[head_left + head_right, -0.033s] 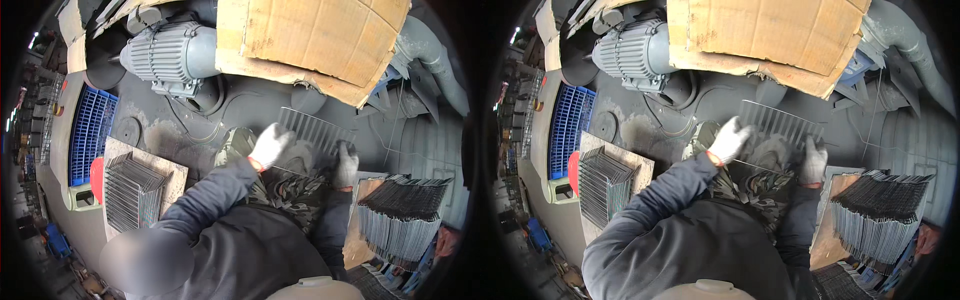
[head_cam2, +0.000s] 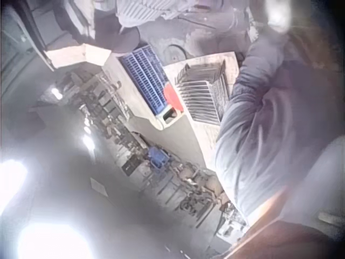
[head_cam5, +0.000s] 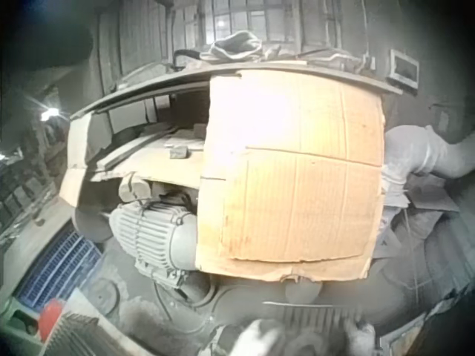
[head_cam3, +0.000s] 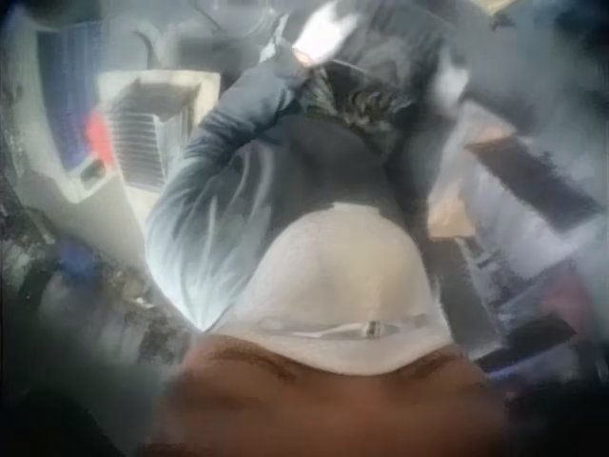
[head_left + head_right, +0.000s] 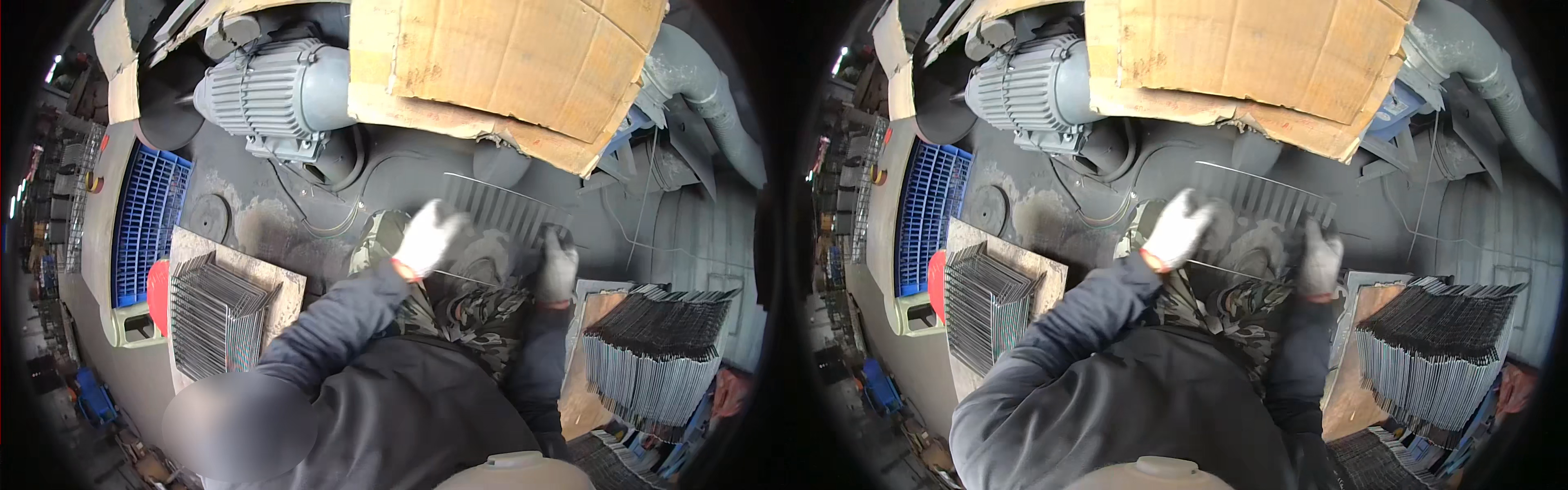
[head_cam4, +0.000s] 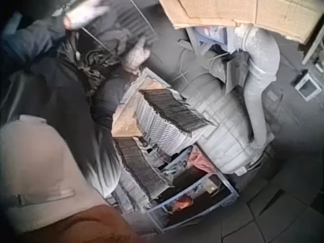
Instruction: Inspecting and sorting individual metal wire grids from stacks on a fabrication floor.
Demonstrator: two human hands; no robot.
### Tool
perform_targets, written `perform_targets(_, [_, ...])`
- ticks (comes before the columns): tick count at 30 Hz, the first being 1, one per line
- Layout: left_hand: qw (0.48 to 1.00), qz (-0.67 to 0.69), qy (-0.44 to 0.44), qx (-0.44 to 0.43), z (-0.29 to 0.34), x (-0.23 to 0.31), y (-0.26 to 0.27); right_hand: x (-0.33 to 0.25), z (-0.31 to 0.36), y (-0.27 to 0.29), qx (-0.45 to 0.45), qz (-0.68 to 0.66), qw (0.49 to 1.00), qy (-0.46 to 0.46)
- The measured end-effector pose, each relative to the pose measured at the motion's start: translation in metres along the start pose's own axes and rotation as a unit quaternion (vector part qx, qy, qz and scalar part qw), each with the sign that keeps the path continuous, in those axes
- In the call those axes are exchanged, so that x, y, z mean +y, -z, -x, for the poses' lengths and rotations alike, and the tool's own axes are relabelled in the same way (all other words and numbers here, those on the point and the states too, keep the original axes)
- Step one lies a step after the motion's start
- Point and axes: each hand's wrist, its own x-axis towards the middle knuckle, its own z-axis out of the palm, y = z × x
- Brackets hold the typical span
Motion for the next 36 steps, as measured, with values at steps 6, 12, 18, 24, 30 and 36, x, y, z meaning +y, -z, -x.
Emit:
perform_targets(6, [0.981,0.123,0.144,0.050,0.009,-0.009,0.068,0.040,-0.005,-0.076,-0.006,0.027,0.997,0.070])
perform_targets(12, [0.986,0.030,0.135,-0.092,-0.012,0.006,-0.016,0.001,-0.006,0.023,0.061,-0.001,0.998,-0.035])
perform_targets(18, [0.958,0.195,0.206,0.047,0.009,-0.001,0.060,0.047,-0.013,-0.057,0.021,0.068,0.995,-0.068])
perform_targets(24, [0.993,-0.019,0.118,-0.008,-0.005,-0.007,0.032,0.002,-0.003,-0.032,0.044,0.080,0.994,-0.064])
perform_targets(30, [0.961,0.191,0.195,-0.038,-0.011,0.019,-0.004,-0.011,0.009,0.020,-0.043,0.022,0.997,-0.058])
perform_targets(36, [0.937,0.200,0.288,0.005,-0.002,0.012,0.110,0.043,0.008,-0.064,-0.107,0.151,0.980,-0.078])
